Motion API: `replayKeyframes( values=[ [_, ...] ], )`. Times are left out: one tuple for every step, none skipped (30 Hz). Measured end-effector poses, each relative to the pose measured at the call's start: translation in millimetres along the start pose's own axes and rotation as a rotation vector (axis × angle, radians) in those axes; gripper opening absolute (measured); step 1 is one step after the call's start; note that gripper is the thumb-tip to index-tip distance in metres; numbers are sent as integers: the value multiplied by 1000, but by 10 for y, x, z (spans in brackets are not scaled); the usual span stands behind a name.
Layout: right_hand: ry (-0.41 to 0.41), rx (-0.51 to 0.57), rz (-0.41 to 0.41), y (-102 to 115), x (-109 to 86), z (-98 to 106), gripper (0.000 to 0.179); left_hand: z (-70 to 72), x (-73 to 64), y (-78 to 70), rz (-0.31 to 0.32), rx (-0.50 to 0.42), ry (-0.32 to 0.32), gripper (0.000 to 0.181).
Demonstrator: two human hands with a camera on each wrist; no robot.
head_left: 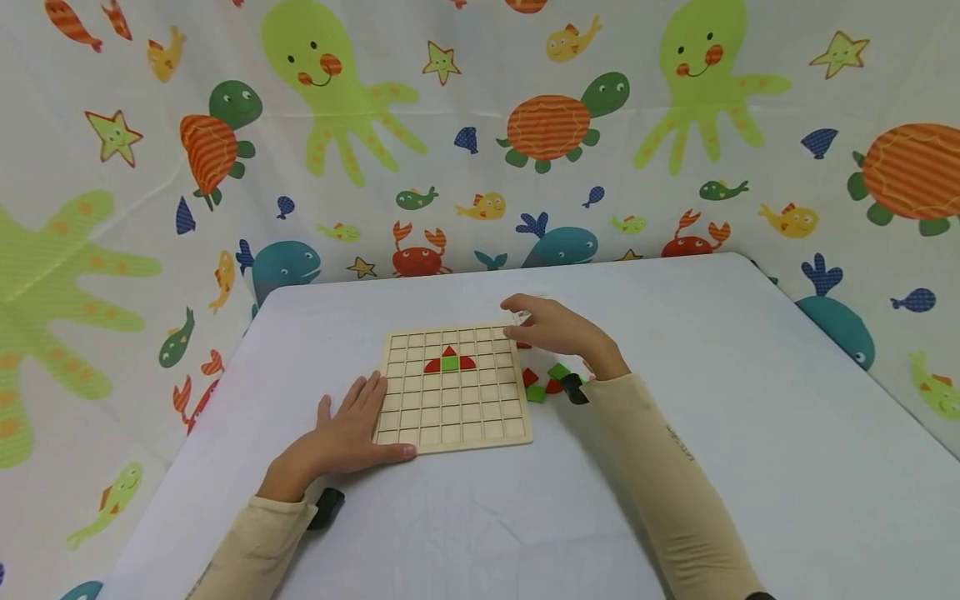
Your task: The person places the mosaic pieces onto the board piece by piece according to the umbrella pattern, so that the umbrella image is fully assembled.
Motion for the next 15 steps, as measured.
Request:
replayKeyframes(
  values=[
    [-5,-2,-4,-8,-19,22,56,-1,0,4,1,0,0,131],
    [-11,-2,-7,-21,-36,41,56,-3,1,6,1,-2,0,131],
    [-16,-2,-7,-34,-52,58,56,-6,4,10,0,-2,1,131],
    [-21,0,-8,-44,-73,75,56,-11,7,11,0,-3,2,131],
    [-24,0,-9,-53,-95,93,57,-16,9,12,-1,-6,4,131],
    [-27,-1,-4,-65,-115,106,57,-20,11,13,-1,-8,5,131],
    [-28,-9,3,-78,-136,116,57,-23,12,12,-1,-12,5,131],
    [-27,-16,10,-95,-153,121,57,-25,13,12,-1,-12,4,131],
    [-24,-28,17,-109,-177,125,57,-26,13,12,0,-10,4,131],
    [-19,-39,25,-122,-205,128,57,-25,9,9,2,-10,4,132],
    [-12,-55,30,-140,-230,125,58,-21,6,9,3,-8,3,132],
    [-3,-69,29,-160,-254,117,60,-15,1,7,5,-7,1,131],
    [7,-86,24,-183,-281,107,61,-8,-5,6,6,-7,1,131],
    [18,-101,13,-203,-309,98,62,2,-12,3,8,-6,2,131],
    [30,-118,0,-228,-334,83,64,12,-18,0,9,-7,2,130]
  ],
)
Point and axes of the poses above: each hand's wrist, its own x-axis towards the middle knuckle, its own z-axis out of the back of the hand, y = z × x, the point moved 4 cm from there along x, towards the middle knuckle, and after that the axes turned 13 degrees about -x, right-handed, at the moved point
